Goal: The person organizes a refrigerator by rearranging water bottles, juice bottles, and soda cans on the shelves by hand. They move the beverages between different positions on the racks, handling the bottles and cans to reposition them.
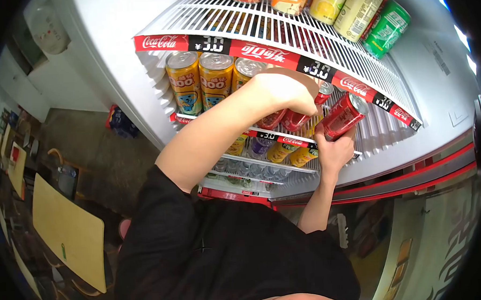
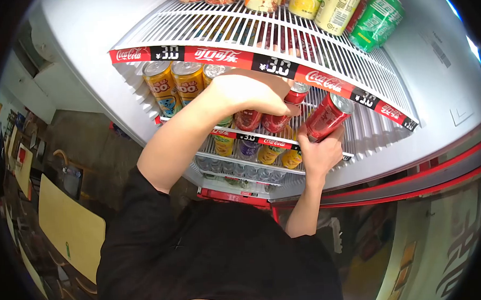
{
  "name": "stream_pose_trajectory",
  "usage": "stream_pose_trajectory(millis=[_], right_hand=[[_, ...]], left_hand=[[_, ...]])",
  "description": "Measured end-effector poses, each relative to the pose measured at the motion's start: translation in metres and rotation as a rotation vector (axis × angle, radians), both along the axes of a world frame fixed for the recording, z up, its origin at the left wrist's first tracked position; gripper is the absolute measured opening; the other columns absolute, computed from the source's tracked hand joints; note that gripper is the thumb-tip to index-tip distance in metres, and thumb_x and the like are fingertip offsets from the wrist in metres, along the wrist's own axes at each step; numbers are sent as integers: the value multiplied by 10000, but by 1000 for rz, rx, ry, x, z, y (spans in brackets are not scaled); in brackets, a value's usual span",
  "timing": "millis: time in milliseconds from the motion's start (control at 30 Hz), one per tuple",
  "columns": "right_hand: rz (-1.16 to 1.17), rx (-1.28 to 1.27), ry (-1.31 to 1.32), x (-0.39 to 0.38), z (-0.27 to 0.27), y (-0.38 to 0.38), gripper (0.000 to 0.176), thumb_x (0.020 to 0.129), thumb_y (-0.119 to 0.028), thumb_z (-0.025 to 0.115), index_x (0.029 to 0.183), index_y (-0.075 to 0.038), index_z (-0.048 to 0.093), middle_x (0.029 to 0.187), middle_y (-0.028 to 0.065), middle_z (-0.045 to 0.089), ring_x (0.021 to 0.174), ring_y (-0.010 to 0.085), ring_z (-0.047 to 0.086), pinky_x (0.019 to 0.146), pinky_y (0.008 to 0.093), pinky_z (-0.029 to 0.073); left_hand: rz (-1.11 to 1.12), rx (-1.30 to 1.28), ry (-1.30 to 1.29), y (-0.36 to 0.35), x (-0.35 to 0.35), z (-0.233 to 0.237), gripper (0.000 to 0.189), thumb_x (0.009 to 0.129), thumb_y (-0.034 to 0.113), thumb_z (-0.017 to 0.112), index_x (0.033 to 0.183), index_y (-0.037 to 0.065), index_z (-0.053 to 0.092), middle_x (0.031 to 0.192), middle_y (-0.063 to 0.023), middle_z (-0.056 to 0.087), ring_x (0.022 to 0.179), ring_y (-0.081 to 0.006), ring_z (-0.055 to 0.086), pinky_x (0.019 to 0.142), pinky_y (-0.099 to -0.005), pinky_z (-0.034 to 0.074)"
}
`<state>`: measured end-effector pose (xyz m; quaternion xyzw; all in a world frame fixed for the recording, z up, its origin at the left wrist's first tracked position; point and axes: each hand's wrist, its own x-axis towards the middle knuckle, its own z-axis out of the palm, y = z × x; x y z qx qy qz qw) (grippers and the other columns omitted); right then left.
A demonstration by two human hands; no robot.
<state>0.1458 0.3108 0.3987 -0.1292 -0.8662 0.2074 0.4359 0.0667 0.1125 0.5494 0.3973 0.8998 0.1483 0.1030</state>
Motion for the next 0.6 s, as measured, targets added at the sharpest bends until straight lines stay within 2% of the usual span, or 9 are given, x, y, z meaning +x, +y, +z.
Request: stream_pose_trajectory(millis=[100, 133, 167, 233, 267, 333, 367, 500, 600], right_hand=[[-9, 23, 34, -1, 0, -3, 630, 686, -403, 874, 1104, -55, 556, 918, 150, 673, 789, 418, 687, 694, 520, 529], [-4, 19, 41, -1, 1, -2, 629, 684, -407, 875, 1099, -56, 557, 918, 146, 673, 784, 416, 687, 688, 519, 530], [2, 17, 45, -1, 1, -2, 628, 682, -411, 876, 1094, -58, 559, 917, 143, 673, 778, 414, 687, 682, 518, 531], [-6, 46, 52, -1, 2, -2, 631, 680, -421, 875, 1089, -56, 562, 903, 137, 665, 769, 403, 689, 659, 512, 535], [5, 54, 56, -1, 2, -1, 633, 679, -421, 875, 1090, -55, 563, 899, 138, 663, 767, 401, 690, 655, 511, 535], [10, 64, 50, -2, 0, 1, 640, 677, -423, 876, 1094, -51, 563, 894, 137, 659, 757, 399, 689, 643, 504, 536], [2, 76, 49, -3, -1, 2, 643, 678, -428, 873, 1091, -46, 563, 895, 142, 659, 752, 403, 687, 647, 509, 536], [11, 55, 8, -2, -3, 5, 637, 684, -432, 865, 1073, -32, 557, 888, 162, 678, 743, 420, 689, 656, 519, 536], [23, 31, -4, -1, 0, 2, 628, 685, -427, 864, 1058, -28, 554, 882, 167, 687, 739, 426, 693, 659, 520, 537]], left_hand=[[-10, -25, -119, -2, 2, 9, 743, 908, 636, 619, 1211, -41, 658, 1139, -270, 711, 1043, -348, 699, 913, -417, 522], [-44, -27, -35, -2, -2, 6, 861, 886, 718, 609, 1265, -54, 633, 1185, -283, 699, 1064, -348, 697, 912, -431, 519], [-40, -132, -166, 1, -6, 12, 929, 870, 770, 595, 1308, -49, 612, 1146, -267, 711, 1048, -342, 695, 934, -426, 524], [-41, -30, -220, 0, -9, 5, 904, 879, 784, 571, 1300, -15, 625, 1048, -216, 727, 998, -345, 690, 944, -422, 526], [-51, -8, -191, -3, -8, 3, 843, 894, 776, 563, 1320, 52, 632, 1076, -183, 709, 1019, -318, 668, 950, -414, 517], [-172, 345, 549, -1, -31, -37, 799, 898, 745, 592, 1307, 60, 636, 1155, -175, 685, 1063, -302, 649, 960, -411, 504], [-201, 406, 672, -4, -35, -43, 791, 901, 736, 595, 1309, 59, 634, 1162, -175, 684, 1069, -303, 647, 965, -410, 502], [-226, 268, 412, -15, -32, -17, 759, 912, 698, 608, 1316, 56, 628, 1187, -173, 677, 1096, -303, 641, 985, -407, 495], [-201, 204, 344, -26, -29, -8, 735, 920, 670, 617, 1321, 54, 623, 1206, -171, 672, 1116, -304, 636, 1000, -406, 490]])
